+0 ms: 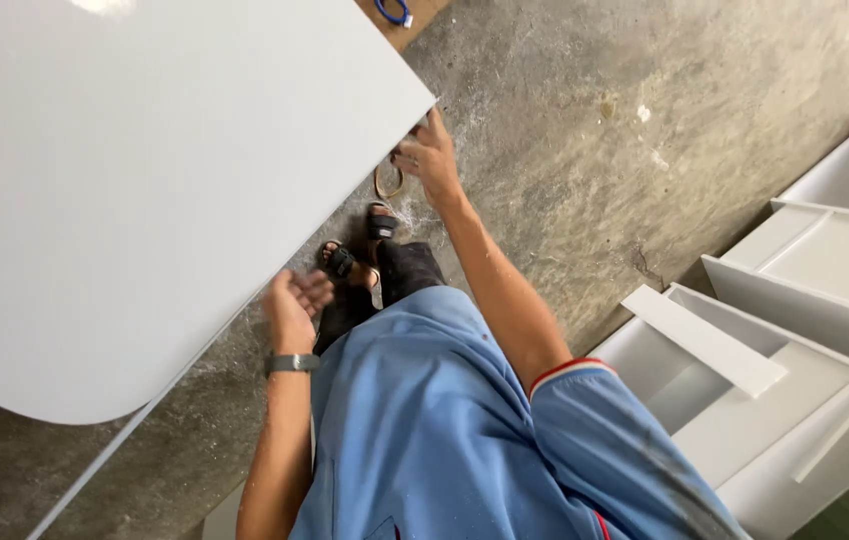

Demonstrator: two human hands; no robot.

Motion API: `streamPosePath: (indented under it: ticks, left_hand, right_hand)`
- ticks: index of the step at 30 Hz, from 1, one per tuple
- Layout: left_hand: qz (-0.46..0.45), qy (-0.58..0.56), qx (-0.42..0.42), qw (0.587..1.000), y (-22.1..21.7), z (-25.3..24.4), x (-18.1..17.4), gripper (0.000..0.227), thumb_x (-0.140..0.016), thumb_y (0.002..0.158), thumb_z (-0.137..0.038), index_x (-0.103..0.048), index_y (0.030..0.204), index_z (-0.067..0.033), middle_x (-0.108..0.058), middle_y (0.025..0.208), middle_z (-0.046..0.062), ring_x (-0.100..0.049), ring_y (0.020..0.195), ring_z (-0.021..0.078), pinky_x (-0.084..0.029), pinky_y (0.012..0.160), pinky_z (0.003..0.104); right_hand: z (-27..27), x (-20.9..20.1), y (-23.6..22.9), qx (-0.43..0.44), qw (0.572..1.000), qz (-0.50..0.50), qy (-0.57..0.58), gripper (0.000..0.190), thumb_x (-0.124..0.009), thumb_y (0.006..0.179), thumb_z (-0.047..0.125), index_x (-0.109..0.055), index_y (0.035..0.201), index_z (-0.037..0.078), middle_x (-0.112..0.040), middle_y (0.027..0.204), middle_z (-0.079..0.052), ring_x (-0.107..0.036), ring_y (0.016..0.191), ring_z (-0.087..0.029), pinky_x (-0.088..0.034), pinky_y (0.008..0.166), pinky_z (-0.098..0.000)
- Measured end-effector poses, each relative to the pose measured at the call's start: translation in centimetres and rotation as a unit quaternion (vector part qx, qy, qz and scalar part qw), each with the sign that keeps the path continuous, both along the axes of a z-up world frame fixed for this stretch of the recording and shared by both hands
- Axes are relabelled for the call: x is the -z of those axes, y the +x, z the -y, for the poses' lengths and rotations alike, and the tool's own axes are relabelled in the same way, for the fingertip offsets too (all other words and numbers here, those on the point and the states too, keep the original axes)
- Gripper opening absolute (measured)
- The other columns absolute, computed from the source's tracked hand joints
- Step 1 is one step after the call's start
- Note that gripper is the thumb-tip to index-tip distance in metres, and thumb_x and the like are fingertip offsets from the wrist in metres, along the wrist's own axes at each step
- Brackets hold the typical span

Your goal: Cutting a flexible trim strip using pliers and fitting it onto the edge of a white furniture panel.

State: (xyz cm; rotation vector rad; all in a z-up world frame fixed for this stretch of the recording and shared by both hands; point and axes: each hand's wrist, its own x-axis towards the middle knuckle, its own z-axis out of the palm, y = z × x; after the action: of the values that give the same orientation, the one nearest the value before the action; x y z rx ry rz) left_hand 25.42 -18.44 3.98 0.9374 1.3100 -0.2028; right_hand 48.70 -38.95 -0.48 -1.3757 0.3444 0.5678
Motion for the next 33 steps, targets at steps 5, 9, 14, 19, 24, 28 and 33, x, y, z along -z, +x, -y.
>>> streamPosePath:
  ticks: [5, 9, 14, 19, 24, 28, 33]
  left_hand:
    - [0.113, 0.304, 0.311, 0.893, 7.0, 5.1, -1.4, 0.028, -0.066, 0.094, -0.031, -0.066, 0.109, -0.0083, -0.071, 0.1, 0.013, -0.067, 0.086, 0.0238, -0.056, 0.071, 0.04]
    - [0.235, 0.532, 0.527, 0.62, 17.7, 8.0, -3.4, 0.086, -0.089, 0.073, -0.035, -0.056, 0.148, -0.0084, -0.028, 0.159, 0.029, -0.019, 0.147, 0.0458, -0.018, 0.119, 0.061]
    - [0.218, 0.553, 0.618, 0.514, 25.7, 8.7, 2.6, 0.073, -0.089, 0.072, -0.037, -0.061, 0.135, -0.0117, -0.031, 0.16, 0.024, -0.021, 0.15, 0.0416, -0.017, 0.121, 0.064]
    - [0.248, 0.573, 0.621, 0.474, 27.2, 8.1, 4.2, 0.038, -0.083, 0.085, -0.037, -0.068, 0.112, -0.0155, -0.045, 0.154, 0.013, -0.029, 0.149, 0.0342, -0.023, 0.126, 0.058]
    - [0.218, 0.571, 0.644, 0.461, 27.7, 8.3, 3.6, 0.033, -0.081, 0.084, -0.036, -0.07, 0.106, -0.0148, -0.057, 0.142, 0.007, -0.036, 0.146, 0.0325, -0.024, 0.125, 0.058]
    - [0.221, 0.554, 0.655, 0.464, 27.9, 8.0, 3.6, 0.037, -0.082, 0.086, -0.039, -0.071, 0.109, -0.0131, -0.062, 0.133, 0.007, -0.039, 0.144, 0.0325, -0.022, 0.125, 0.06]
    - [0.22, 0.544, 0.659, 0.471, 27.9, 8.1, 3.7, 0.034, -0.083, 0.083, -0.038, -0.072, 0.104, -0.0124, -0.066, 0.12, 0.007, -0.042, 0.142, 0.0326, -0.022, 0.124, 0.062]
  right_hand:
    - [3.0, 0.1, 0.1, 0.025, 0.999, -0.035, 0.01, 0.087, -0.049, 0.089, -0.011, -0.01, 0.163, 0.013, -0.048, 0.152, -0.026, -0.067, 0.12, -0.04, -0.06, 0.099, -0.0505]
    - [7.0, 0.0, 2.7, -0.025, 0.998, -0.018, -0.054, 0.081, -0.046, 0.087, -0.011, -0.021, 0.16, 0.01, -0.047, 0.15, -0.023, -0.066, 0.12, -0.036, -0.062, 0.097, -0.0475]
    - [9.1, 4.9, 5.3, -0.117, 0.983, -0.114, 0.089, 0.056, -0.056, 0.093, -0.01, -0.051, 0.149, -0.003, -0.063, 0.14, -0.025, -0.07, 0.119, -0.034, -0.058, 0.099, -0.0447]
    - [9.7, 3.7, 6.5, -0.148, 0.945, -0.24, 0.166, 0.047, -0.058, 0.095, -0.002, -0.055, 0.143, 0.0, -0.071, 0.127, -0.019, -0.073, 0.112, -0.03, -0.062, 0.099, -0.0417]
    - [9.9, 4.4, 7.2, -0.097, 0.881, -0.366, 0.284, 0.033, -0.062, 0.099, 0.011, -0.065, 0.129, -0.001, -0.073, 0.121, -0.015, -0.074, 0.111, -0.029, -0.059, 0.101, -0.0437]
    - [9.4, 4.8, 7.8, -0.088, 0.858, -0.426, 0.272, 0.028, -0.061, 0.102, 0.018, -0.07, 0.123, 0.001, -0.074, 0.111, -0.013, -0.073, 0.103, -0.024, -0.06, 0.094, -0.0413]
    - [9.3, 5.2, 8.0, -0.103, 0.86, -0.428, 0.259, 0.022, -0.065, 0.102, 0.016, -0.074, 0.114, 0.0, -0.072, 0.103, -0.009, -0.072, 0.098, -0.022, -0.062, 0.091, -0.0392]
